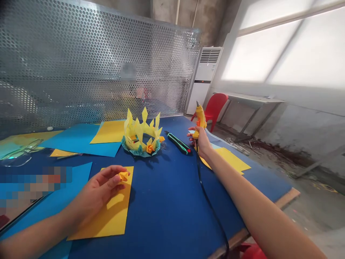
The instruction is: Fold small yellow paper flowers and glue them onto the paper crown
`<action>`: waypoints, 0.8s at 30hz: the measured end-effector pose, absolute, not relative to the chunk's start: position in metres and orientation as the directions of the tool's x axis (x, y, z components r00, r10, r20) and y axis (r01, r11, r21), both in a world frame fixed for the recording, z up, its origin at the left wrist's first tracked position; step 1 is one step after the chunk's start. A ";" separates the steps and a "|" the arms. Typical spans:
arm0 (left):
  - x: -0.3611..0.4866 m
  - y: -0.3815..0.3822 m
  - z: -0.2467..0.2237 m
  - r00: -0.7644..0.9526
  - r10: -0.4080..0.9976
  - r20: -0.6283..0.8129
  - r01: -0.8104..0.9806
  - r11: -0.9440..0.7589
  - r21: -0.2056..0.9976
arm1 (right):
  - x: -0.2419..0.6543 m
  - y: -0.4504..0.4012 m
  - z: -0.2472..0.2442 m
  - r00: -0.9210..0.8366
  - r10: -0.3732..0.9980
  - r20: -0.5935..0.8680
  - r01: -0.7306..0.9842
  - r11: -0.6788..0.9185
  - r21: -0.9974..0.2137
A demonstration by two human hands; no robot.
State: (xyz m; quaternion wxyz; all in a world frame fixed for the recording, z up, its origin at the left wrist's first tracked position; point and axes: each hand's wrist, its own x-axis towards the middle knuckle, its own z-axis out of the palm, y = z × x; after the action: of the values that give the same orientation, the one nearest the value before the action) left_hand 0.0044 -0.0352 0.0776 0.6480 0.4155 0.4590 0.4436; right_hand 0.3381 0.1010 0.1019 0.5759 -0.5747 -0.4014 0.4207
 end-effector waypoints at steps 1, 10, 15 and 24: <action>0.004 -0.035 0.077 0.187 0.955 -0.231 -0.197 0.267 0.944 | 0.338 0.101 0.102 0.310 0.950 -0.023 -0.018 -0.018 -1.000; 0.007 -0.030 0.075 0.193 0.951 -0.242 -0.251 0.286 0.925 | 0.329 0.099 0.105 0.289 0.952 0.098 0.049 0.088 -0.995; 0.006 -0.032 0.078 0.185 0.948 -0.260 -0.243 0.301 0.922 | 0.323 0.098 0.104 0.301 0.937 0.178 0.081 0.161 -0.984; 0.006 -0.030 0.081 0.176 0.937 -0.301 -0.210 0.334 0.919 | 0.320 0.094 0.100 0.395 0.902 0.173 0.176 0.111 -0.978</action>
State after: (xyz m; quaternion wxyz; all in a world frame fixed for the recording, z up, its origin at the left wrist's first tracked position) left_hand 0.0055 -0.0303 0.0808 0.6645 0.3825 0.4750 0.4318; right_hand 0.3196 0.0944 0.1004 0.5898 -0.5916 -0.4555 0.3079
